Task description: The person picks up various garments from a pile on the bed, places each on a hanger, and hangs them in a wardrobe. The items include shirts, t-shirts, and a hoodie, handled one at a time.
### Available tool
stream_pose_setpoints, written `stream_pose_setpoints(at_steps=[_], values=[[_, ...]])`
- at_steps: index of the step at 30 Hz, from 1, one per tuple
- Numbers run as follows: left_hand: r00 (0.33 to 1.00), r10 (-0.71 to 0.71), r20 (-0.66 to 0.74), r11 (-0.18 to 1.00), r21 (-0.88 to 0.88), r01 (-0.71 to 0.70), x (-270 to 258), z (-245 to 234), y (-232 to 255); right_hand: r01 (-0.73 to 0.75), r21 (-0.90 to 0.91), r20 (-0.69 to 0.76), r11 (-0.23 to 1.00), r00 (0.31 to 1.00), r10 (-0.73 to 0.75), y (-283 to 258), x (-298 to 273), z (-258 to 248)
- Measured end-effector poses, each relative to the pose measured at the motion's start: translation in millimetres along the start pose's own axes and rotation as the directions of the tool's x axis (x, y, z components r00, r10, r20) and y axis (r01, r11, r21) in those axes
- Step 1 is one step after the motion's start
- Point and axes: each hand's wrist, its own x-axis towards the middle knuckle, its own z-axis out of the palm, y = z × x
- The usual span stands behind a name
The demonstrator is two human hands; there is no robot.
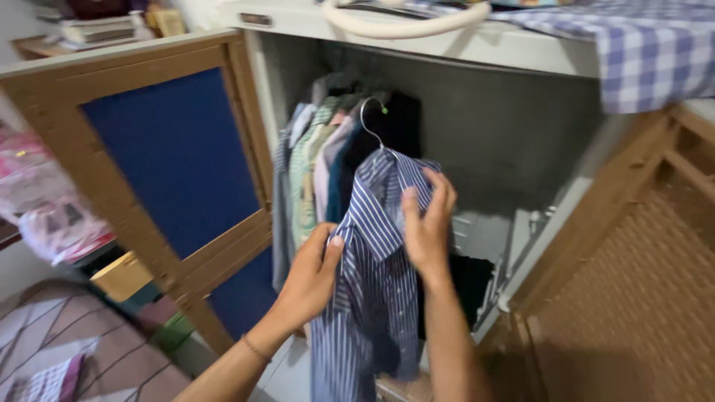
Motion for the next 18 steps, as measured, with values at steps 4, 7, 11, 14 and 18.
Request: stream_pose_setpoints(at_steps=[4, 7, 11, 14, 18], values=[[0.999, 0.012, -0.038, 1.000, 0.012, -0.012, 51, 48, -22, -0.007, 0.199, 0.092, 0.980, 0.996, -0.011, 7, 4, 15], [0.961, 0.250, -0.117, 0.968, 0.050, -0.246, 87, 75, -33, -0.005, 0.146, 0.033, 0.989, 0.999, 0.000, 12, 26, 38], [0.984, 0.165, -0.065, 0.985, -0.044, -0.168, 135, 88, -41, -0.135, 0.243, 0.012, 0.961, 0.991, 0.136, 33, 75, 67], [0.984, 0.166, -0.069, 0.985, -0.042, -0.169, 172, 88, -46, -0.132, 0.213, -0.033, 0.968, 0.989, 0.142, 53, 112, 87], [0.989, 0.139, -0.047, 0.986, -0.081, -0.143, 216, 92, -62, -0.315, 0.421, 0.129, 0.851, 0.949, 0.288, 83, 145, 111]])
